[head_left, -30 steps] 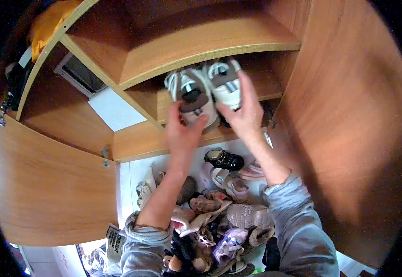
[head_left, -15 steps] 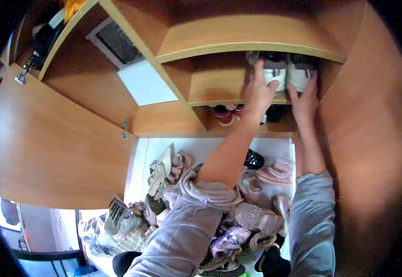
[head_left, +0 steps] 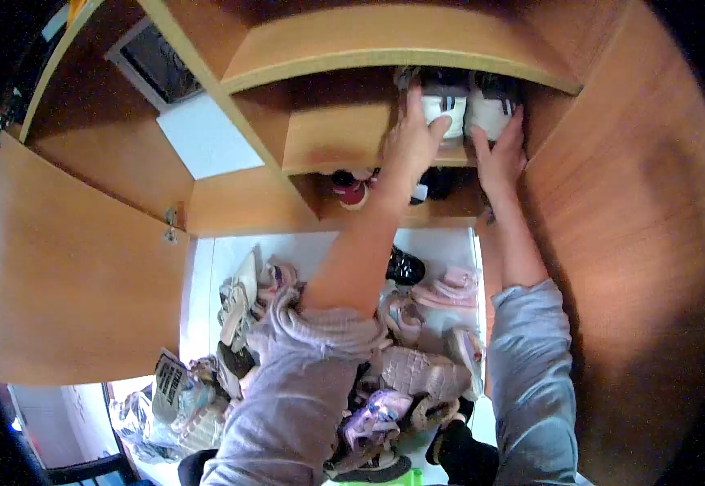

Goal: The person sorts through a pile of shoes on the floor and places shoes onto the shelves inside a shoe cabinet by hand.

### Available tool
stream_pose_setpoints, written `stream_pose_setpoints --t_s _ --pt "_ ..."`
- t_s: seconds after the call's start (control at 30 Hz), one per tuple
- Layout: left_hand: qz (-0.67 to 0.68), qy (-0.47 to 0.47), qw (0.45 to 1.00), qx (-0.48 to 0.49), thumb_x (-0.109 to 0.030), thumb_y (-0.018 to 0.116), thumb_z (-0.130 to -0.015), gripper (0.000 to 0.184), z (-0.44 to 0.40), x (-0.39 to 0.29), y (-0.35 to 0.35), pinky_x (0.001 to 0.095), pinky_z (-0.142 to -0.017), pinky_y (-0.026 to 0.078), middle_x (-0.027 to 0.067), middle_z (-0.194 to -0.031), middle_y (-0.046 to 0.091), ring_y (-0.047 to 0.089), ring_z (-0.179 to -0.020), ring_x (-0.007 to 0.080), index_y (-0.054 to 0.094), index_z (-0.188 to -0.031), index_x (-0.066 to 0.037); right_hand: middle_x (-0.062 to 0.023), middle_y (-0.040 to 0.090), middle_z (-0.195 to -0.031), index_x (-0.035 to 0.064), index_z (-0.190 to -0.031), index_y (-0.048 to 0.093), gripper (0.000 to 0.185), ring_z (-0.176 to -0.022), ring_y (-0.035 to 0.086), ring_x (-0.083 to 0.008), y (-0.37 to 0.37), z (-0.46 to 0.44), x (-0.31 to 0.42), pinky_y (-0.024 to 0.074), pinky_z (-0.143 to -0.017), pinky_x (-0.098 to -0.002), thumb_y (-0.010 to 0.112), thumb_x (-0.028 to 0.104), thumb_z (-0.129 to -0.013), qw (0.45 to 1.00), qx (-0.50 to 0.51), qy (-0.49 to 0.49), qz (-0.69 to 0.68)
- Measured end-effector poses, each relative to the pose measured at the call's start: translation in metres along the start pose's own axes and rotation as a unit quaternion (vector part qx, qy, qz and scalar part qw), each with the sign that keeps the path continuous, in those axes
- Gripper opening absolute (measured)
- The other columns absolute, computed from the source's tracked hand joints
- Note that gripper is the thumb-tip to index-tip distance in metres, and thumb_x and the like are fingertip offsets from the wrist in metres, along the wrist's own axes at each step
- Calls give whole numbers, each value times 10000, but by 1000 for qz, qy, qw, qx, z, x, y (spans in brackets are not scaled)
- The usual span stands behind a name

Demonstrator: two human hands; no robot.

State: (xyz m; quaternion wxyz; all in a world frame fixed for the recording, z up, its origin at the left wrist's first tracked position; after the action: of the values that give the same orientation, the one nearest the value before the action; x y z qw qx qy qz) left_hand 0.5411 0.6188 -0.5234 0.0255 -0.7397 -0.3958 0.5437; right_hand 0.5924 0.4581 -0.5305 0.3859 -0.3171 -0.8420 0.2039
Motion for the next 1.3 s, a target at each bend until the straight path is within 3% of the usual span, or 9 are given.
stream_pose_setpoints --t_s 0.23,0.3,0.37,0.43,0.57,0.7,0.97,1.13,1.3 --pt "37 87 995 35 -291 673 -701 797 75 -22 -24 387 -972 349 238 -1227 475 455 -1147 358 270 -1340 -38 -231 317 -1368 -10 -1354 243 716 -1256 330 -350 -26 33 0 270 -1032 -385 594 305 -814 995 61 -62 -49" --pt "126 -49 985 107 -279 670 -711 716 140 -10 -38 366 -963 358 215 -1235 477 458 -1149 340 354 -1300 -21 -223 305 -1379 4 -1346 283 681 -1274 310 -337 -24 78 -9 251 -1048 -372 595 292 -814 993 61 -99 1" --pt "-28 -102 977 184 -220 622 -777 521 231 18 -68 360 -909 404 187 -1184 531 513 -1097 305 460 -1242 -53 -210 376 -1339 25 -1315 359 600 -1250 360 -309 -19 138 -23 279 -1037 -371 551 328 -834 936 338 94 -15" --pt "-23 -158 969 190 -200 613 -802 401 332 50 -104 318 -811 455 163 -1095 586 582 -993 233 528 -1157 -35 -166 473 -1265 95 -1188 533 468 -1156 462 -314 -6 212 -33 393 -948 -404 571 342 -793 807 577 -11 124" --pt "167 -390 905 -30 -69 621 -799 228 520 60 -194 251 -693 476 59 -894 622 578 -803 124 582 -1010 8 -150 435 -1295 79 -1296 386 606 -1165 453 -302 -74 312 -4 384 -962 -386 591 263 -756 725 664 -42 180" --pt "255 -570 738 -256 -71 599 -793 174 629 -15 -239 245 -492 458 65 -760 596 565 -590 141 561 -951 -11 -96 454 -1286 106 -1253 432 637 -1191 410 -273 -130 408 -23 281 -997 -459 652 385 -725 870 435 -34 228" --pt "231 -578 733 -274 -74 594 -788 179 688 -53 -238 244 -551 452 11 -857 598 574 -725 108 594 -966 -84 -91 454 -1233 139 -1141 519 554 -1152 429 -276 -179 384 18 369 -921 -468 705 312 -648 836 482 55 257" --pt "-49 -590 740 -318 -85 657 -664 438 729 -21 -248 348 -870 405 174 -1055 533 517 -977 305 507 -1060 26 -165 374 -1318 137 -1187 451 667 -1203 369 -334 -177 405 -6 359 -954 -432 747 289 -609 895 434 6 101" --pt "-87 -659 661 -349 -135 717 -669 547 748 -37 -252 404 -891 407 210 -1127 459 471 -1050 345 444 -1117 20 -214 387 -1286 60 -1210 403 757 -1185 383 -352 -225 391 45 356 -964 -392 776 246 -578 915 375 115 96"
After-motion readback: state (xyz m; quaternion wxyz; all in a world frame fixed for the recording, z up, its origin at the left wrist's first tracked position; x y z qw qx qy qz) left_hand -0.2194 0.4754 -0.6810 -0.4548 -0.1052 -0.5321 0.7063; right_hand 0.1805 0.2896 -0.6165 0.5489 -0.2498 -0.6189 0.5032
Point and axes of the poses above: each hand's wrist, its own z-axis away from the middle knuckle, its own y-axis out of the palm, x = y × z, the point moved 5 cm from there along -z, towards the middle knuckle
